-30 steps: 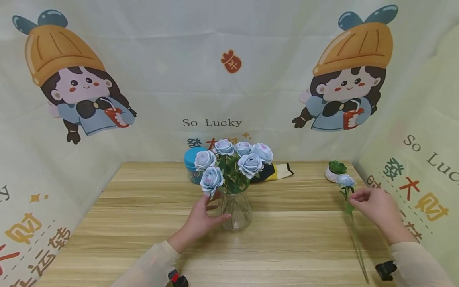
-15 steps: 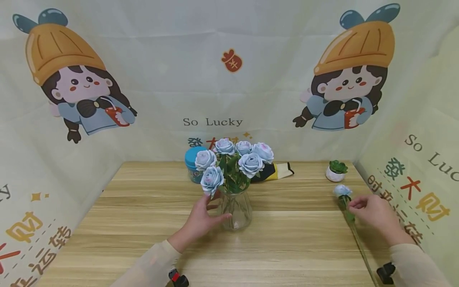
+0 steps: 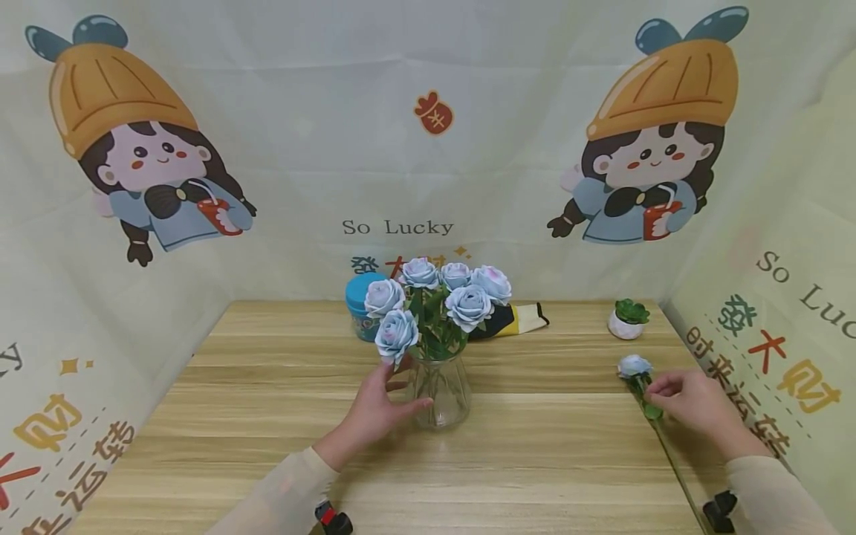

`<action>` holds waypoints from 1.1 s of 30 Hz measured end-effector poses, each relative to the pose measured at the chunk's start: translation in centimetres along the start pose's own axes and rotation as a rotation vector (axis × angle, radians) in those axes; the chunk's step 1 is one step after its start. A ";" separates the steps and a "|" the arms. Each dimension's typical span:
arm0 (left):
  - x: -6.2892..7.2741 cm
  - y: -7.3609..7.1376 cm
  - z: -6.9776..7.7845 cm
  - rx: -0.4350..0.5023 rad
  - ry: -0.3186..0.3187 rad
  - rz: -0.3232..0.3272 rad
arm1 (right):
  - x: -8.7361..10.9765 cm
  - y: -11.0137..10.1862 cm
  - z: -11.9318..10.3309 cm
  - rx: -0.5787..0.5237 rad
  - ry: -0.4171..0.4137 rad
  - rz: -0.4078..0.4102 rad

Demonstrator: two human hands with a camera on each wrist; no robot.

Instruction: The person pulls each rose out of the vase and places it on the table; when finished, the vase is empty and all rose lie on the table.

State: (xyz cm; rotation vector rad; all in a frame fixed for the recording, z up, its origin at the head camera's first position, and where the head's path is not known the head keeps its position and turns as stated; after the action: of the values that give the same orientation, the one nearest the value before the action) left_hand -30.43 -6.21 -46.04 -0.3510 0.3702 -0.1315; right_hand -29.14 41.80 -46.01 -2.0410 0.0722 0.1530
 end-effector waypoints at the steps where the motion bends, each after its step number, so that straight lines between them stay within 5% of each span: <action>1: 0.0 0.0 0.0 0.000 0.000 0.000 | 0.0 -0.1 0.0 0.000 0.001 0.003; 21: 0.0 -0.1 0.1 0.003 0.011 -0.006 | 0.0 -1.2 -3.1 -0.008 0.025 0.068; 33: -0.1 -0.1 0.2 0.006 0.021 -0.007 | 0.8 -1.0 -11.5 -0.153 -0.106 0.217</action>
State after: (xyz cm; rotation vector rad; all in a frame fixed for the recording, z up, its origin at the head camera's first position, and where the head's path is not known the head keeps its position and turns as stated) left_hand -30.44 -6.21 -45.86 -0.3454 0.3896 -0.1431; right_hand -27.39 32.01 -40.03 -2.1705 0.2218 0.4123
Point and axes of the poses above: each hand's wrist, its own x-axis away from the middle knuckle, its own y-axis out of the palm, z = x × y, the point moved 7 cm from there along -x, towards the middle knuckle, and after that the axes turned 5 degrees about z, right-handed, at the moved point
